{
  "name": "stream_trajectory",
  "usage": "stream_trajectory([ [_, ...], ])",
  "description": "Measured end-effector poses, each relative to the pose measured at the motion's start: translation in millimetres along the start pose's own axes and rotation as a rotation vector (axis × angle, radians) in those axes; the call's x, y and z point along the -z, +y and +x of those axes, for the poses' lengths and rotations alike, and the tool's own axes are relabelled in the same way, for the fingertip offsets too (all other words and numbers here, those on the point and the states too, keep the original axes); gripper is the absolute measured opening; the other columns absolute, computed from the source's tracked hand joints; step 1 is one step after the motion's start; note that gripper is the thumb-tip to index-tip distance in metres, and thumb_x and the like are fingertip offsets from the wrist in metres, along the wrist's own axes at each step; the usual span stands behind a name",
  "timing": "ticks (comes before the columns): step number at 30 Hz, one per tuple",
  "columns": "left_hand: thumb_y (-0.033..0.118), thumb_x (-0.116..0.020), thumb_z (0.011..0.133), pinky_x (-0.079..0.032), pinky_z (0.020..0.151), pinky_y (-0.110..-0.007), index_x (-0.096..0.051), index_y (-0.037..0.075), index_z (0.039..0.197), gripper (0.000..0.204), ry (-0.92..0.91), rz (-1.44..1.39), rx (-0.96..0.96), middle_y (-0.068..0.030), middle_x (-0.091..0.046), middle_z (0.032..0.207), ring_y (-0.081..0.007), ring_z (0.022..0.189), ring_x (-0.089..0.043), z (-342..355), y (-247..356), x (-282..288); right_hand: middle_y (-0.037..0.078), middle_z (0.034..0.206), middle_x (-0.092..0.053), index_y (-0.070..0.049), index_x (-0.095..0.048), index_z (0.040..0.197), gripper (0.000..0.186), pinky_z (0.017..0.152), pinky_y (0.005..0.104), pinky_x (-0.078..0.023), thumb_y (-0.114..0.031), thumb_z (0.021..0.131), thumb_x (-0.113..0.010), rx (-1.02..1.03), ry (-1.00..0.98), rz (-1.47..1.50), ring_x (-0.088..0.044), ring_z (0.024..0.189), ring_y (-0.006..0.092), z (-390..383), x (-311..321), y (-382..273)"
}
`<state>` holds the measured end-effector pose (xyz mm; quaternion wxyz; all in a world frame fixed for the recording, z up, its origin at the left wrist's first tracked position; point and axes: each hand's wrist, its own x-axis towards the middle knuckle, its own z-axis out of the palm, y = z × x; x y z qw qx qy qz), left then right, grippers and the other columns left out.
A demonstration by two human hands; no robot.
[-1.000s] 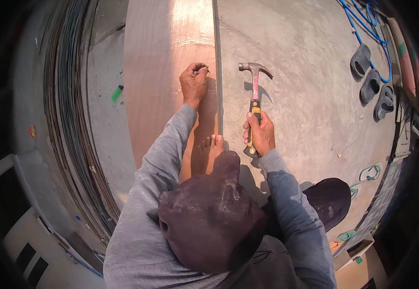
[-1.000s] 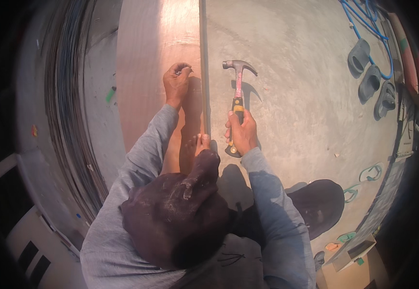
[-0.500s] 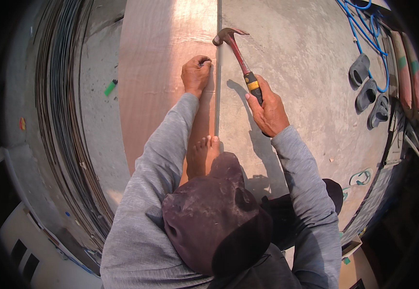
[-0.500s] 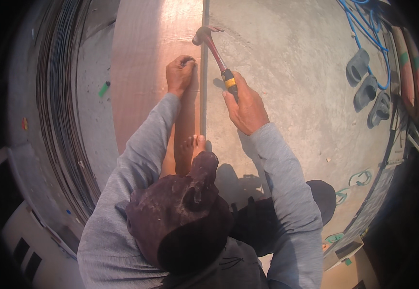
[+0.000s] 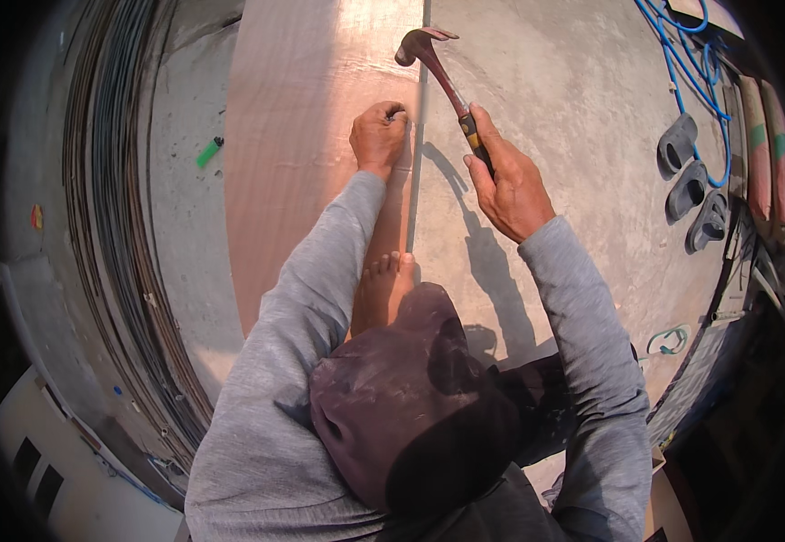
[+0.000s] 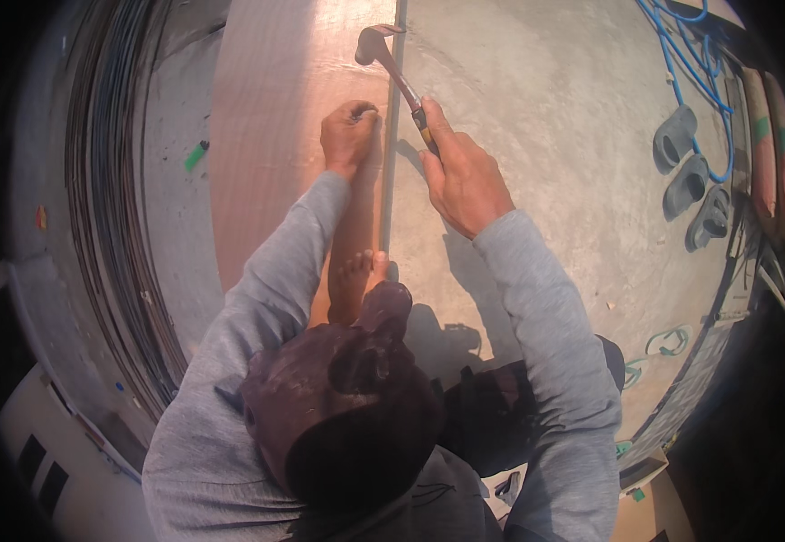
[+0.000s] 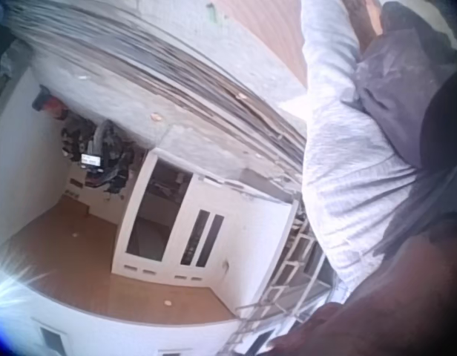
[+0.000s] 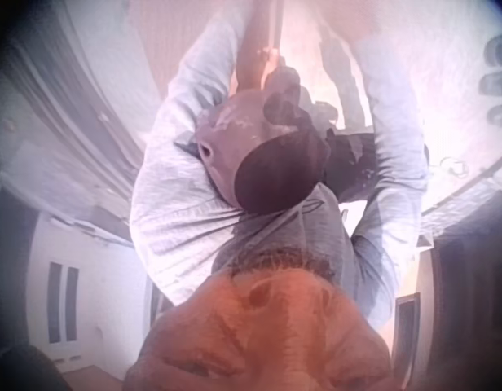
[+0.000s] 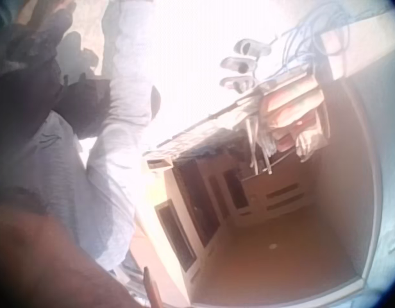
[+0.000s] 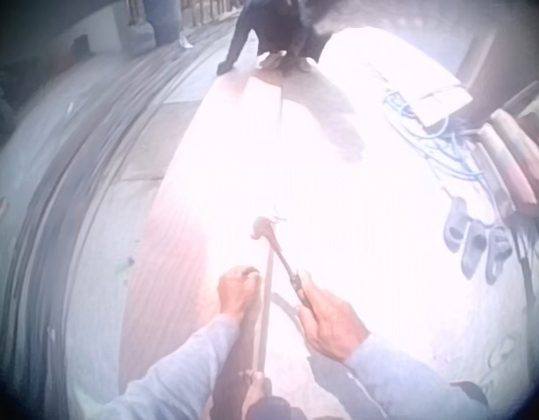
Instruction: The person installs wooden flooring by placing planks on a concrete floor and securing them with nails using a hammer. They repeatedly position planks, align edges, and hammer nails along the seams.
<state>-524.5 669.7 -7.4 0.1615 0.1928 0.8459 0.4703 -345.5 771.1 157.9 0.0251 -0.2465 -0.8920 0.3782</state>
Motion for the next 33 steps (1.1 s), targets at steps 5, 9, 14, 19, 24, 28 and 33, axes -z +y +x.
stream_trajectory([
  [5,0.023,-0.072,0.087,-0.057,0.085,-0.037,-0.08,0.01,0.101,0.021,0.007,0.085,0.006,-0.0124,-0.078,0.097,-0.0259,0.09,-0.076,-2.3,5.0,2.1,0.024,0.096,-0.067,-0.01,-0.033,0.157,0.065,0.079,0.051,-0.052,-0.013,0.099,-0.06,-0.049,-0.188,-0.156,-0.066,0.089,0.0414,1.7,0.2,-0.5],
  [9,0.022,-0.071,0.087,-0.057,0.085,-0.037,-0.08,0.009,0.102,0.022,-0.004,0.023,0.027,-0.013,-0.078,0.097,-0.0268,0.09,-0.076,-5.1,6.3,2.7,0.026,0.098,-0.068,-0.009,-0.032,0.157,0.065,0.081,0.053,-0.052,-0.013,0.098,-0.06,0.046,0.037,0.0,-0.067,0.092,0.0433,2.7,1.7,-3.6],
  [14,0.024,-0.074,0.085,-0.056,0.082,-0.039,-0.081,0.013,0.096,0.017,0.022,0.074,0.048,-0.0093,-0.078,0.096,-0.0296,0.09,-0.074,-3.4,9.1,1.5,0.027,0.09,-0.067,-0.007,-0.032,0.157,0.065,0.078,0.0516,-0.052,-0.014,0.098,-0.06,-0.077,-0.237,-0.154,-0.068,0.084,0.0422,6.5,7.5,-8.3],
  [19,0.023,-0.072,0.085,-0.057,0.083,-0.039,-0.08,0.009,0.098,0.021,0.012,0.048,0.054,-0.0135,-0.078,0.096,-0.0302,0.09,-0.075,-8.6,13.5,5.1,0.024,0.087,-0.067,-0.005,-0.034,0.156,0.064,0.075,0.0502,-0.051,-0.013,0.098,-0.06,-0.074,0.04,0.001,-0.067,0.081,0.0406,11.6,9.4,-11.9],
  [24,0.023,-0.073,0.085,-0.056,0.081,-0.041,-0.081,0.011,0.093,0.016,0.016,0.094,0.139,-0.0112,-0.077,0.094,-0.0322,0.088,-0.073,-6.7,14.1,1.1,0.022,0.087,-0.066,-0.005,-0.036,0.155,0.063,0.075,0.0497,-0.05,-0.011,0.097,-0.061,-0.189,-0.301,-0.239,-0.067,0.08,0.04,12.4,11.3,-8.0],
  [28,0.017,-0.072,0.087,-0.057,0.08,-0.039,-0.08,0.012,0.099,0.016,0.076,0.047,0.011,-0.0094,-0.077,0.104,-0.0304,0.089,-0.074,-20.3,1.9,2.1,0.021,0.087,-0.066,-0.008,-0.034,0.157,0.065,0.075,0.0483,-0.051,-0.01,0.098,-0.06,0.018,0.049,-0.086,-0.066,0.08,0.038,8.2,10.3,-6.3],
  [33,0.007,-0.071,0.086,-0.059,0.075,-0.034,-0.078,0.015,0.109,0.026,0.131,0.15,-0.326,-0.0032,-0.073,0.124,-0.0246,0.092,-0.075,-83.6,-19.7,16.3,0.024,0.092,-0.068,-0.01,-0.036,0.157,0.066,0.075,0.0505,-0.052,-0.011,0.097,-0.061,-0.088,-0.257,-0.254,-0.068,0.084,0.0384,8.3,12.2,-11.6],
])
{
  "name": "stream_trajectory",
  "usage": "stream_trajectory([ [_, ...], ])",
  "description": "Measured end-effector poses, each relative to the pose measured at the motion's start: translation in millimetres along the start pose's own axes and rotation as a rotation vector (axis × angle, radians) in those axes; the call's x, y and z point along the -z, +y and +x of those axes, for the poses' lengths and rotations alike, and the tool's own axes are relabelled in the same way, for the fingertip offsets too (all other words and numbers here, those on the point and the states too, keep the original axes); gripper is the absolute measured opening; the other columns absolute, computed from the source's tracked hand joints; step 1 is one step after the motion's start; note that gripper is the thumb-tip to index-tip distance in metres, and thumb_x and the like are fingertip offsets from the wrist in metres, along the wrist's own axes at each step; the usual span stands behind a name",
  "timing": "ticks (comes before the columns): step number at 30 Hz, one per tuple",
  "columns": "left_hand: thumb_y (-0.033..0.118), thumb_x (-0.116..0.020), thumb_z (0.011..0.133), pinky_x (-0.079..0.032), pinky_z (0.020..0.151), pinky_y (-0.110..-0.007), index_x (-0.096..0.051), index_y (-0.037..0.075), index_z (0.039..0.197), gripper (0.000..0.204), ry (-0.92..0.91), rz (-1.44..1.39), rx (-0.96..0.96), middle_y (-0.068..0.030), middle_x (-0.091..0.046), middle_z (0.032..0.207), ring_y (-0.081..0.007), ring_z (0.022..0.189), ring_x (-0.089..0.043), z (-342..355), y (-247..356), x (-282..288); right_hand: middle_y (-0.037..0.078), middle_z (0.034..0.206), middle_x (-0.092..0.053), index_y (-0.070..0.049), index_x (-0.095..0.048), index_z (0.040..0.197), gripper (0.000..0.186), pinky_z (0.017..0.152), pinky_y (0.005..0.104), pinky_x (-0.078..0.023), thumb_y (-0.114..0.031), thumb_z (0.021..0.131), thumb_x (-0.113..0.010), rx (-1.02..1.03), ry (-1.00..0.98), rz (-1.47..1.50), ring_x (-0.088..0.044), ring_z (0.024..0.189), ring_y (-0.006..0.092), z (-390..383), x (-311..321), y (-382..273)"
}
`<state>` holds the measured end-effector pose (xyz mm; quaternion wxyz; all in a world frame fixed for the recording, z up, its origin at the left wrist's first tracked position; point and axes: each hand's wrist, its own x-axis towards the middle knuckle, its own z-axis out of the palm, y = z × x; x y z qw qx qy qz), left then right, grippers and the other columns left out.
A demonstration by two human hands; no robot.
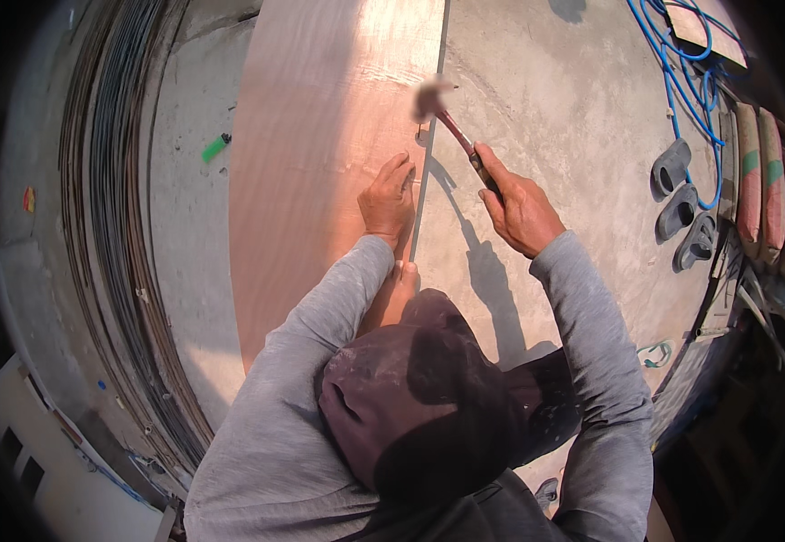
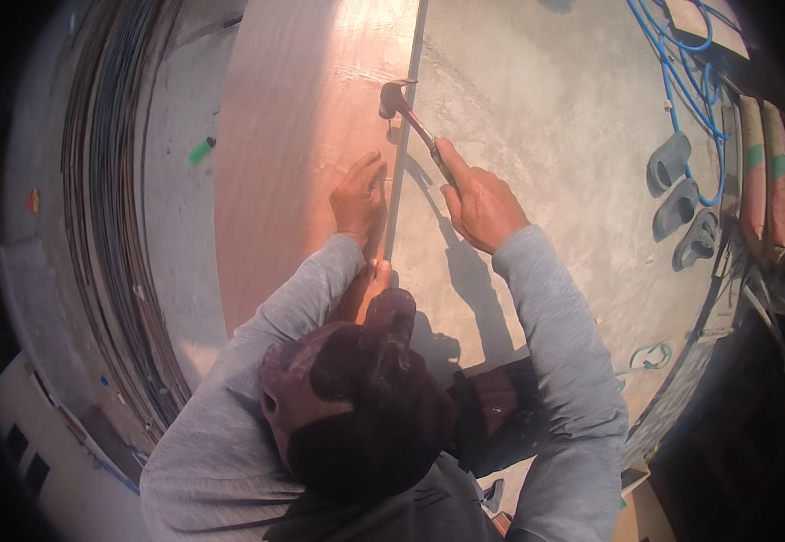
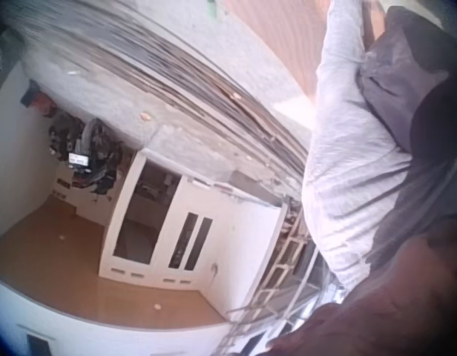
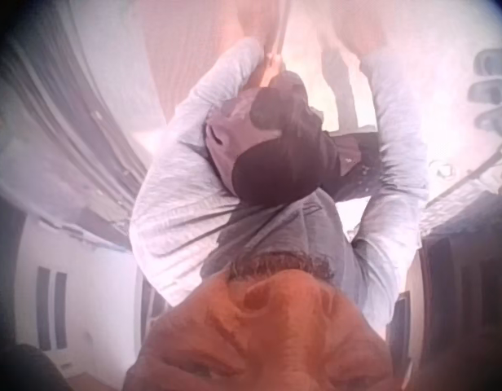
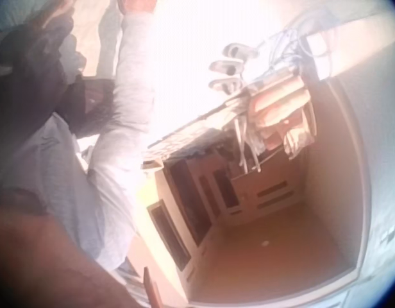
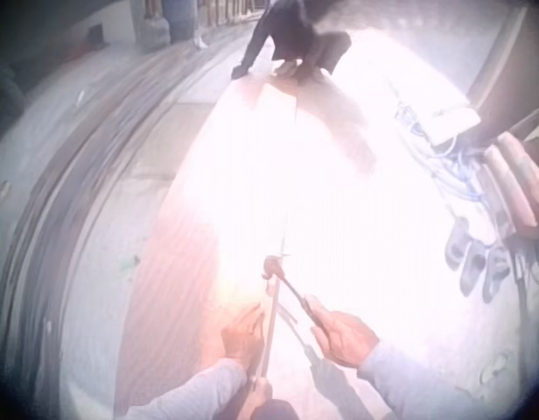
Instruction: The person installs wooden flooring by placing planks on a concrete floor and securing them with nails using a hammer. They repeatedly position planks, align edges, and hammer nails along the seams.
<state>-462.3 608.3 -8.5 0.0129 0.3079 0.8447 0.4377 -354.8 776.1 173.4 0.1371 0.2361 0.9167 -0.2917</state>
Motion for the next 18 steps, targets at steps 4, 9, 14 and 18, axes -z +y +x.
stream_trajectory([
  [4,0.007,-0.072,0.085,-0.059,0.068,-0.034,-0.076,0.018,0.111,0.029,-0.074,0.135,-0.066,0.0003,-0.072,0.127,-0.0222,0.086,-0.075,-24.8,-0.6,5.5,0.024,0.09,-0.069,-0.007,-0.036,0.157,0.066,0.075,0.0486,-0.053,-0.01,0.096,-0.062,-0.001,0.134,0.066,-0.07,0.083,0.039,0.2,2.8,-3.9],
  [9,0.012,-0.07,0.089,-0.057,0.057,-0.034,-0.074,0.017,0.113,0.025,-0.07,0.169,-0.212,0.0023,-0.07,0.131,-0.0205,0.072,-0.074,-17.9,-3.0,4.1,0.022,0.092,-0.07,-0.013,-0.033,0.16,0.069,0.079,0.0461,-0.054,-0.008,0.096,-0.061,0.043,0.327,0.343,-0.071,0.084,0.0378,-5.0,-2.9,-8.1],
  [14,0.009,-0.074,0.083,-0.059,0.067,-0.035,-0.075,0.017,0.115,0.032,-0.111,0.189,-0.165,-0.0033,-0.072,0.127,-0.024,0.087,-0.075,-18.6,-2.8,4.2,0.024,0.092,-0.07,-0.01,-0.032,0.16,0.069,0.077,0.0437,-0.055,-0.007,0.097,-0.059,0.008,0.066,0.213,-0.071,0.082,0.0368,-3.2,-7.1,-8.0],
  [18,0.009,-0.069,0.087,-0.057,0.057,-0.033,-0.075,0.017,0.112,0.027,-0.059,0.184,-0.198,0.0023,-0.07,0.131,-0.0196,0.069,-0.072,-21.5,-2.5,5.3,0.024,0.086,-0.068,-0.009,-0.028,0.161,0.071,0.071,0.0439,-0.053,-0.008,0.098,-0.059,0.017,0.453,0.474,-0.071,0.076,0.0348,-3.2,-11.1,-7.5],
])
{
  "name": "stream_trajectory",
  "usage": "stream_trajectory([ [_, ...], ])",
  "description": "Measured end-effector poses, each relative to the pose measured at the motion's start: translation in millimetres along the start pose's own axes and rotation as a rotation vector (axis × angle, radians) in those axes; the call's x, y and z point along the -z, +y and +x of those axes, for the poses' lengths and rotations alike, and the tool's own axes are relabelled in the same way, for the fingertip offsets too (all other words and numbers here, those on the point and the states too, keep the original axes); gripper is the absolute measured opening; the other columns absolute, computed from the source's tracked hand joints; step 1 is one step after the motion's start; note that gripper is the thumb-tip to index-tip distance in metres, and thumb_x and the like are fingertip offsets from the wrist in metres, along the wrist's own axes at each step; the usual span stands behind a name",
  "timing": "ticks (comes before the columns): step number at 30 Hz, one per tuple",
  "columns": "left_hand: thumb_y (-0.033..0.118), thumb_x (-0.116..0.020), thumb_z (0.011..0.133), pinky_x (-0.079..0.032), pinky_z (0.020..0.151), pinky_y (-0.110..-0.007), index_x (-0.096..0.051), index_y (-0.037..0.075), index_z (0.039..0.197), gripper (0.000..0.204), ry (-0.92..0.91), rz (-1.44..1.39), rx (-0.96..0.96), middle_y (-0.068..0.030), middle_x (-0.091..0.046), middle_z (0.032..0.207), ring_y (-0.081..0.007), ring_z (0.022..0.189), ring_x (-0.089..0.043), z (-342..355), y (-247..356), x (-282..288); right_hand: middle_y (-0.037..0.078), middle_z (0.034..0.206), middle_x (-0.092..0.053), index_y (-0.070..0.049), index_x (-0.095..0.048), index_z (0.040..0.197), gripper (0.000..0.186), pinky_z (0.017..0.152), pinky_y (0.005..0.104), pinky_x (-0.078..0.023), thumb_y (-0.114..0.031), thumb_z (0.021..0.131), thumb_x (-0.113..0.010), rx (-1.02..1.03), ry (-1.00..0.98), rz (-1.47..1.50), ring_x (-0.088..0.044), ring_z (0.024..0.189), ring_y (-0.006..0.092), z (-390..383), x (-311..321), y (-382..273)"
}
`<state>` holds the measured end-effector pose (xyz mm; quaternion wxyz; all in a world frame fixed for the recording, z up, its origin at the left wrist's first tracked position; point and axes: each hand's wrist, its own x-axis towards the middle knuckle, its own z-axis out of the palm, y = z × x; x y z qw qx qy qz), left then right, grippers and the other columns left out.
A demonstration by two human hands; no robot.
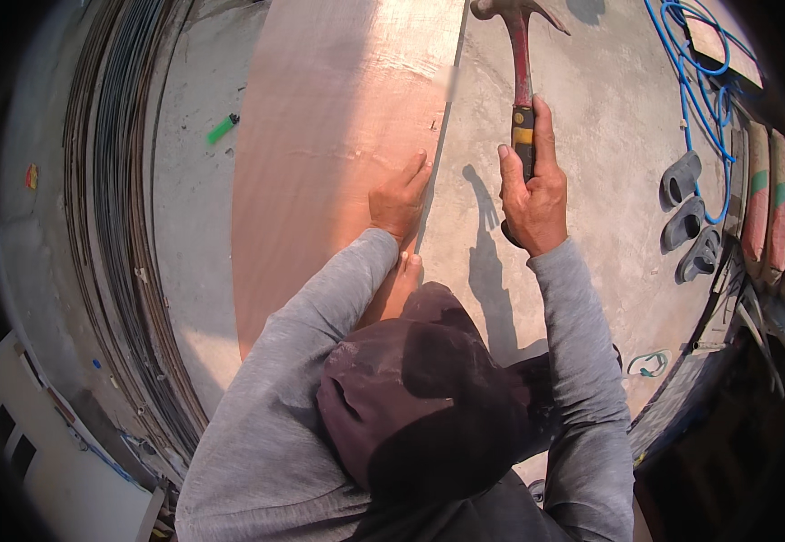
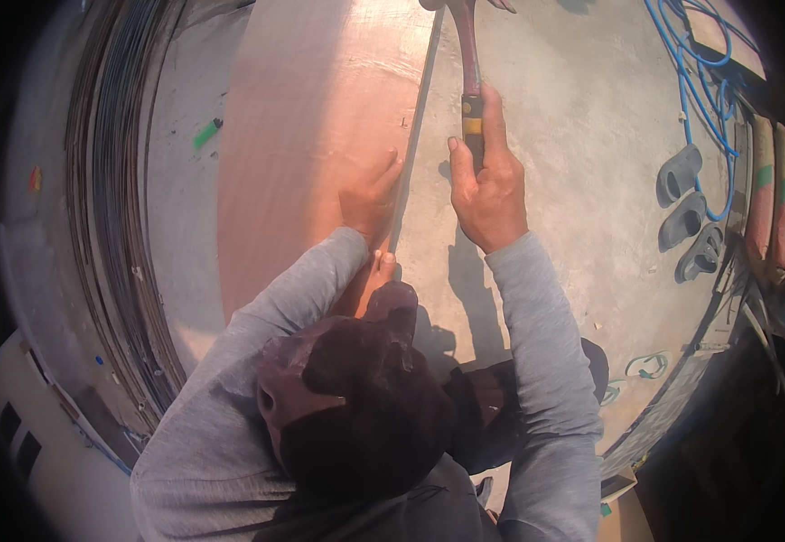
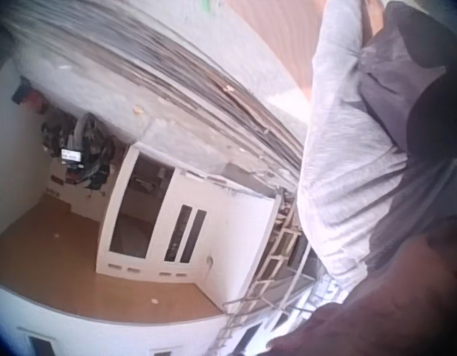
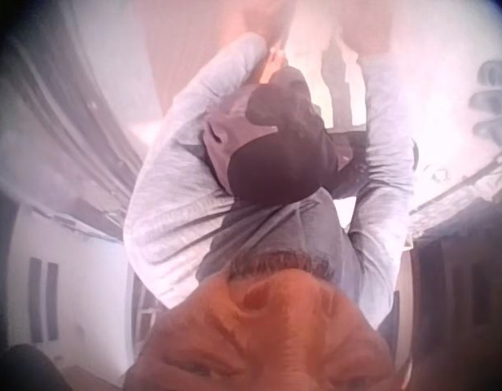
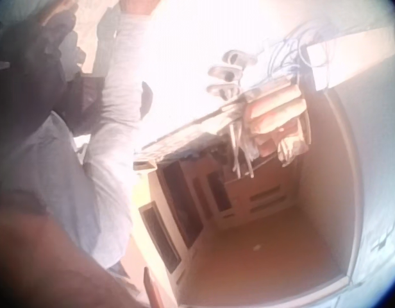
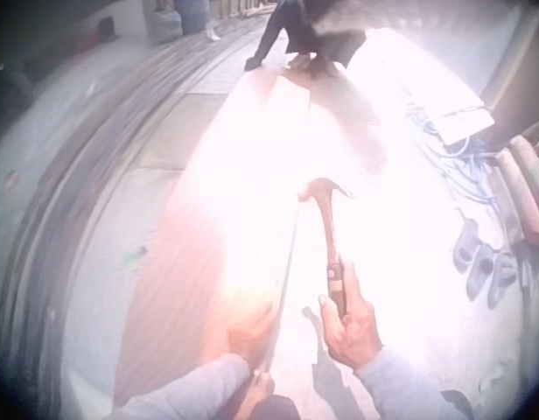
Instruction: The person installs wooden flooring by placing planks on a concrete floor and securing them with nails using a hammer. They repeatedly position planks, align edges, and hammer nails along the seams.
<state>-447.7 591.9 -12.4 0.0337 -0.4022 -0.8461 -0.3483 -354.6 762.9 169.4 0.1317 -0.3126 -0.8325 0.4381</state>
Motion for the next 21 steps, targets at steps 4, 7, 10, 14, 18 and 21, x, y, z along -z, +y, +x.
stream_trajectory([
  [4,0.008,-0.07,0.087,-0.057,0.057,-0.033,-0.075,0.017,0.113,0.028,0.031,0.022,-0.052,0.0014,-0.072,0.128,-0.0198,0.072,-0.073,-0.5,-1.8,-2.4,0.027,0.083,-0.068,-0.007,-0.026,0.161,0.073,0.074,0.0492,-0.052,-0.01,0.095,-0.058,-0.225,-0.566,-0.397,-0.068,0.072,0.0401,-2.4,-1.7,6.6],
  [7,0.009,-0.071,0.087,-0.057,0.059,-0.033,-0.075,0.016,0.111,0.026,0.018,0.004,-0.026,0.0004,-0.073,0.125,-0.0207,0.076,-0.074,-2.0,-2.1,-2.0,0.026,0.081,-0.067,-0.006,-0.031,0.16,0.07,0.071,0.0467,-0.051,-0.009,0.096,-0.058,-0.044,-0.278,-0.231,-0.067,0.07,0.0369,-6.1,-0.9,8.2],
  [10,0.008,-0.072,0.086,-0.059,0.063,-0.034,-0.075,0.014,0.108,0.023,0.008,-0.061,0.012,-0.0019,-0.074,0.122,-0.023,0.082,-0.075,1.2,-1.6,1.6,0.024,0.085,-0.069,-0.009,-0.027,0.161,0.072,0.071,0.0444,-0.053,-0.006,0.097,-0.059,0.051,-0.025,-0.036,-0.069,0.072,0.0344,-8.3,-7.0,2.6],
  [14,0.004,-0.072,0.082,-0.06,0.069,-0.036,-0.075,0.013,0.104,0.024,0.021,-0.139,0.04,-0.0049,-0.074,0.118,-0.0261,0.088,-0.075,7.7,-0.9,4.9,0.027,0.093,-0.069,-0.011,-0.024,0.162,0.075,0.077,0.0503,-0.054,-0.004,0.096,-0.058,-0.249,-0.564,-0.409,-0.07,0.078,0.043,-10.5,-8.9,-1.6],
  [18,0.003,-0.072,0.082,-0.058,0.066,-0.036,-0.073,0.012,0.097,0.019,0.066,-0.214,0.042,-0.0048,-0.073,0.107,-0.0266,0.083,-0.074,3.6,1.3,7.5,0.026,0.094,-0.069,-0.009,-0.032,0.16,0.07,0.07,0.0448,-0.054,-0.003,0.096,-0.06,0.002,-0.178,-0.184,-0.07,0.079,0.0397,-13.4,-8.5,10.2],
  [21,0.003,-0.071,0.081,-0.056,0.062,-0.037,-0.071,0.012,0.092,0.013,0.021,-0.209,0.11,-0.005,-0.072,0.098,-0.0269,0.076,-0.072,-1.8,1.1,8.2,0.022,0.089,-0.068,-0.014,-0.026,0.162,0.077,0.069,0.0431,-0.056,-0.001,0.095,-0.061,0.193,-0.037,-0.045,-0.069,0.078,0.0386,-21.8,-13.9,24.9],
])
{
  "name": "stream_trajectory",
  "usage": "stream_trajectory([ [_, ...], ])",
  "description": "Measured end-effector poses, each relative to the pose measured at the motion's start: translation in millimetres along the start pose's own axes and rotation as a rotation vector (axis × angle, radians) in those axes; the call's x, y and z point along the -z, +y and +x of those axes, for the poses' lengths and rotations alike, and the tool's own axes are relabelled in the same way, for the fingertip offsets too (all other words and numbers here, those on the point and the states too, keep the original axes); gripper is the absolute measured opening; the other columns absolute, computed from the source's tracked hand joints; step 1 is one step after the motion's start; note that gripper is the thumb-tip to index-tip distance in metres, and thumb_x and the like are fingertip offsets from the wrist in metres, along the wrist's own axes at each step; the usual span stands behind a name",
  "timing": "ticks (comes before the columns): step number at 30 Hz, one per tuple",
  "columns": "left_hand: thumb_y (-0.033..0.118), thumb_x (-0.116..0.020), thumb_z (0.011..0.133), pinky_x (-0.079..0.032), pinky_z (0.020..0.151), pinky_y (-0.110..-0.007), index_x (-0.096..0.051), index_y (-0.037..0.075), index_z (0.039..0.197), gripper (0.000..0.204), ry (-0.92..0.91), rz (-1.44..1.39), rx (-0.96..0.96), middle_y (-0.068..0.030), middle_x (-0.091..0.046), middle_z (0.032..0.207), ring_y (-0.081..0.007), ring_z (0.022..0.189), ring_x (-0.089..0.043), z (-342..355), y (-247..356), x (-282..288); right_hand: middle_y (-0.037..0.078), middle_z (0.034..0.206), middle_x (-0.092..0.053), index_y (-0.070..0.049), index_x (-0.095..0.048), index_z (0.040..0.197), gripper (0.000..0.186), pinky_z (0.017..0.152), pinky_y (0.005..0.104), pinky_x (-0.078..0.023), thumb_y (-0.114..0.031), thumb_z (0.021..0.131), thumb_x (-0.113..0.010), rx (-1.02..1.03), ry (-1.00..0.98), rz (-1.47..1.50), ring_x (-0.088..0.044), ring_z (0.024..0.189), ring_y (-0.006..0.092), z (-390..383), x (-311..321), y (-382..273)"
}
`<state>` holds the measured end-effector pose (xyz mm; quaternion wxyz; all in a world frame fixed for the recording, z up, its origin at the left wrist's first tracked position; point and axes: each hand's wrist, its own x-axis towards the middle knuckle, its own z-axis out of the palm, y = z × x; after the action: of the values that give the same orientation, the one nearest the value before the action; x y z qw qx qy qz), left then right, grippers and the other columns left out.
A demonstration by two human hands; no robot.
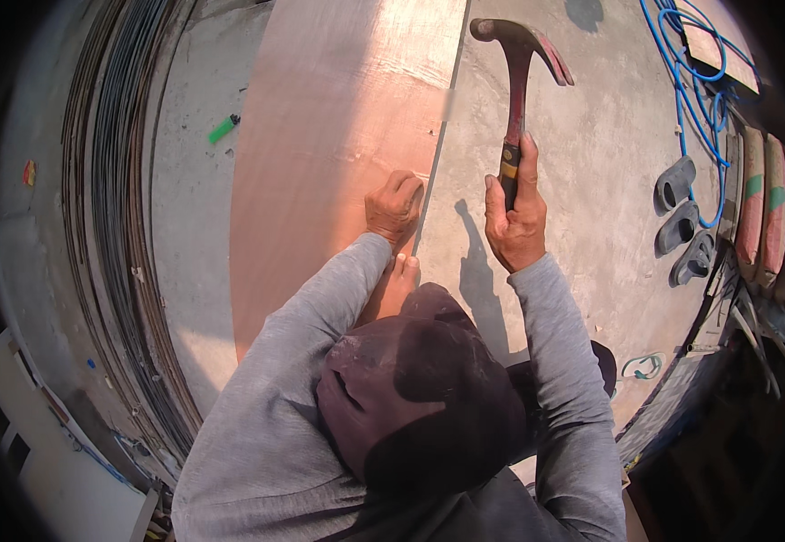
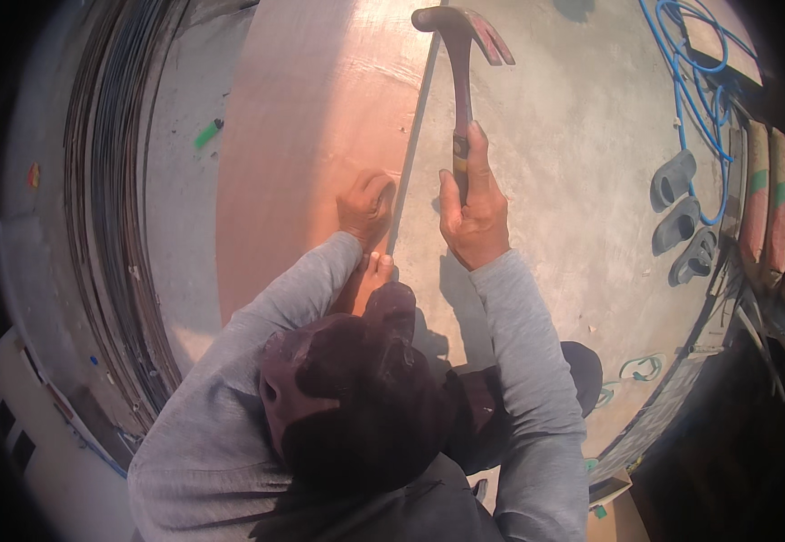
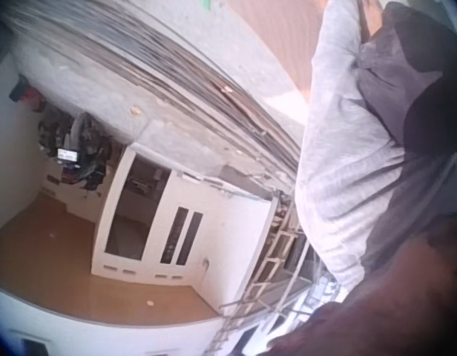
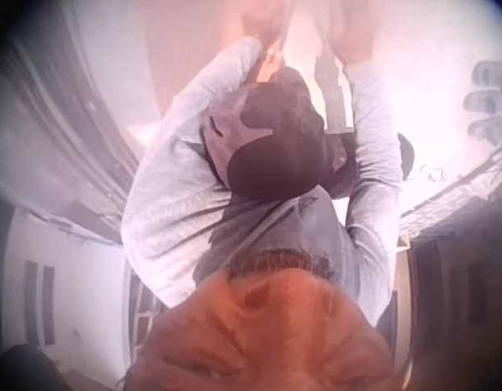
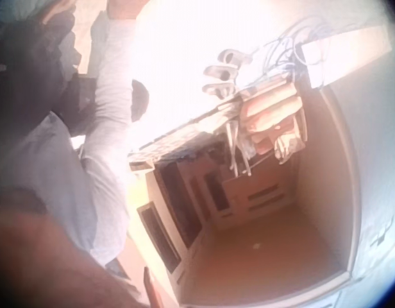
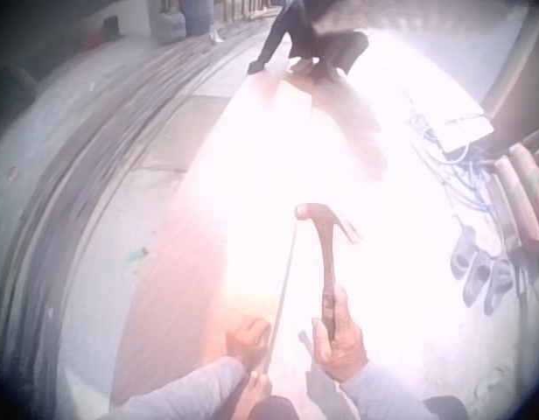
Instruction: The person installs wooden flooring by placing planks on a concrete floor and securing them with nails using a hammer. They repeatedly position planks, align edges, and hammer nails along the seams.
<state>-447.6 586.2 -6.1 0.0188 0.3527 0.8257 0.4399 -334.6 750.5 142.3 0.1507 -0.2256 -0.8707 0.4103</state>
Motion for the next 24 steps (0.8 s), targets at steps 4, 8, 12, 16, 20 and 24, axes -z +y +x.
stream_trajectory([
  [4,0.009,-0.072,0.083,-0.054,0.057,-0.038,-0.068,0.013,0.089,0.008,0.017,-0.005,-0.053,-0.003,-0.067,0.09,-0.0267,0.068,-0.069,-7.5,-3.9,-2.3,0.02,0.088,-0.065,-0.023,-0.025,0.163,0.081,0.068,0.0468,-0.056,-0.004,0.094,-0.063,-0.167,-0.477,-0.412,-0.068,0.074,0.0378,-17.8,-2.1,14.4],
  [8,0.008,-0.069,0.084,-0.053,0.056,-0.038,-0.068,0.013,0.089,0.007,-0.011,-0.013,0.021,-0.0038,-0.068,0.089,-0.0278,0.069,-0.068,-12.8,-8.3,-6.3,0.016,0.087,-0.062,-0.018,-0.029,0.162,0.083,0.063,0.0426,-0.055,0.001,0.091,-0.066,0.094,-0.114,-0.21,-0.064,0.069,0.0322,-20.2,-8.7,20.4],
  [12,0.008,-0.067,0.084,-0.053,0.056,-0.039,-0.069,0.013,0.092,0.009,0.054,-0.083,0.015,-0.0054,-0.066,0.086,-0.0278,0.069,-0.067,-0.8,-14.9,-9.4,0.018,0.099,-0.065,-0.018,-0.02,0.163,0.087,0.065,0.0439,-0.057,0.005,0.09,-0.062,0.024,-0.24,-0.194,-0.068,0.075,0.0344,-13.3,-10.9,17.5],
  [16,0.011,-0.062,0.091,-0.047,0.05,-0.032,-0.07,0.01,0.104,0.015,0.043,-0.516,0.291,-0.0016,-0.059,0.078,-0.0168,0.06,-0.059,16.0,-3.8,-6.4,0.019,0.088,-0.067,-0.01,-0.031,0.156,0.079,0.068,0.0457,-0.055,-0.001,0.087,-0.068,-0.269,-0.427,-0.387,-0.068,0.075,0.0347,-13.2,0.5,10.3],
  [20,0.021,-0.061,0.101,-0.033,0.042,-0.02,-0.062,0.004,0.13,0.034,-0.399,-1.281,1.015,0.004,-0.048,0.073,-0.0025,0.053,-0.04,7.7,26.8,20.6,0.016,0.083,-0.067,-0.001,-0.053,0.133,0.052,0.067,0.04,-0.054,-0.006,0.085,-0.072,-0.359,-0.184,0.041,-0.068,0.072,0.0272,-27.5,-10.2,-5.7],
  [24,0.069,-0.048,0.1,-0.025,0.038,-0.017,-0.039,-0.001,0.15,0.086,-0.635,-1.712,1.021,0.0044,-0.047,0.071,-0.0008,0.047,-0.031,17.3,44.1,34.4,0.008,0.085,-0.069,0.001,-0.057,0.115,0.03,0.067,0.0322,-0.055,-0.002,0.089,-0.071,-0.526,-0.066,0.513,-0.069,0.076,0.0156,-28.9,-31.0,-15.1],
])
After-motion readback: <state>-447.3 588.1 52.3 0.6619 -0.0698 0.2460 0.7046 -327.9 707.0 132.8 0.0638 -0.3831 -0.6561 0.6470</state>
